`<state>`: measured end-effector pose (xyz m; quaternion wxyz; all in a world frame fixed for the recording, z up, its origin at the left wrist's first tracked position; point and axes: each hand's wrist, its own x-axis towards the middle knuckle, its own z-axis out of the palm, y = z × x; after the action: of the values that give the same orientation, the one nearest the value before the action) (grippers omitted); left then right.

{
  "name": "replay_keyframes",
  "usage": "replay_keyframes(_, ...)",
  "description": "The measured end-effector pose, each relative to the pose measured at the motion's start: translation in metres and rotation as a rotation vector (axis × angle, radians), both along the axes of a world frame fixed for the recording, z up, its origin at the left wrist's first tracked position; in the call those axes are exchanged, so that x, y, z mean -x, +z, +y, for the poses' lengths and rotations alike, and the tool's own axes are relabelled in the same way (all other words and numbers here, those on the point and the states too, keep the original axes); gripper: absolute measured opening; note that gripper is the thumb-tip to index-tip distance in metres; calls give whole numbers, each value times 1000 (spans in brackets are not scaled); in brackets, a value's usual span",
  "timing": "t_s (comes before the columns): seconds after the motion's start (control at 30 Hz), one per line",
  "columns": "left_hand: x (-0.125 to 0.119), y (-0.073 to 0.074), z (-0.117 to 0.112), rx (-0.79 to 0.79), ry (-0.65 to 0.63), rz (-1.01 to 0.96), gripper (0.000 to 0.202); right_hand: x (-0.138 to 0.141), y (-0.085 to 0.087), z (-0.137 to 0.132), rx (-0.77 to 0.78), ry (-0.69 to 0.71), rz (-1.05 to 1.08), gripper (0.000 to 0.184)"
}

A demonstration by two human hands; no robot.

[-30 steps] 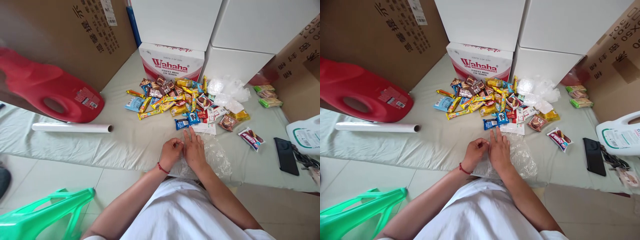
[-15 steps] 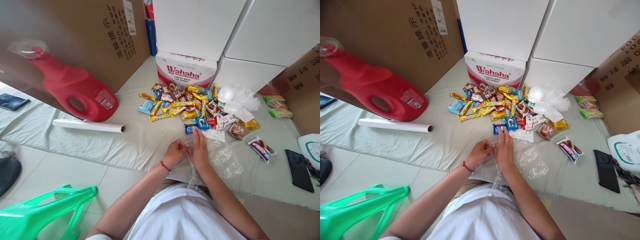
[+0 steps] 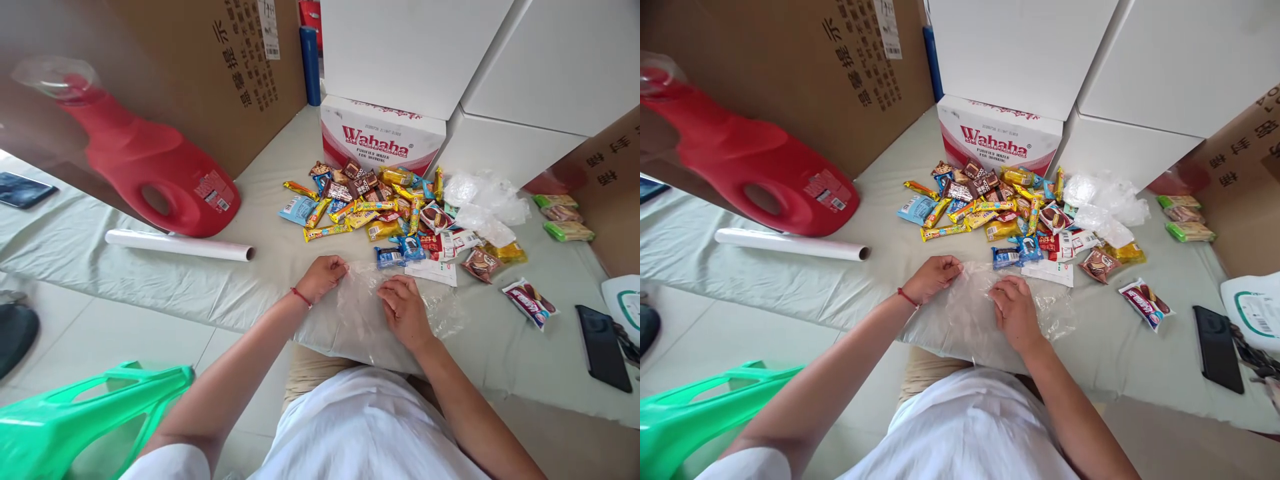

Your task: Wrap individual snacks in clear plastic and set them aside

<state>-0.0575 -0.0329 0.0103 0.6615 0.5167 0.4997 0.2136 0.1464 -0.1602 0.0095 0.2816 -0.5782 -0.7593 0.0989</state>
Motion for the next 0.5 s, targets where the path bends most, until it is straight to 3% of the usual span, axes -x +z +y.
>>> replay_keyframes(0.13, 2, 4, 9, -13, -68, 28, 21, 19, 9, -4, 95, 242, -67, 32)
replay_keyframes(0.23, 9, 10, 5, -86, 2, 81, 16, 35, 8, -3, 198, 304, -209, 35)
replay_keyframes(0.4, 20, 17, -37, -592, 301, 328, 12, 52, 6, 4, 289, 257, -347, 50)
replay_keyframes(0.5, 21, 14, -64, -698, 209, 381, 10, 56, 9, 7, 300, 249, -370, 55)
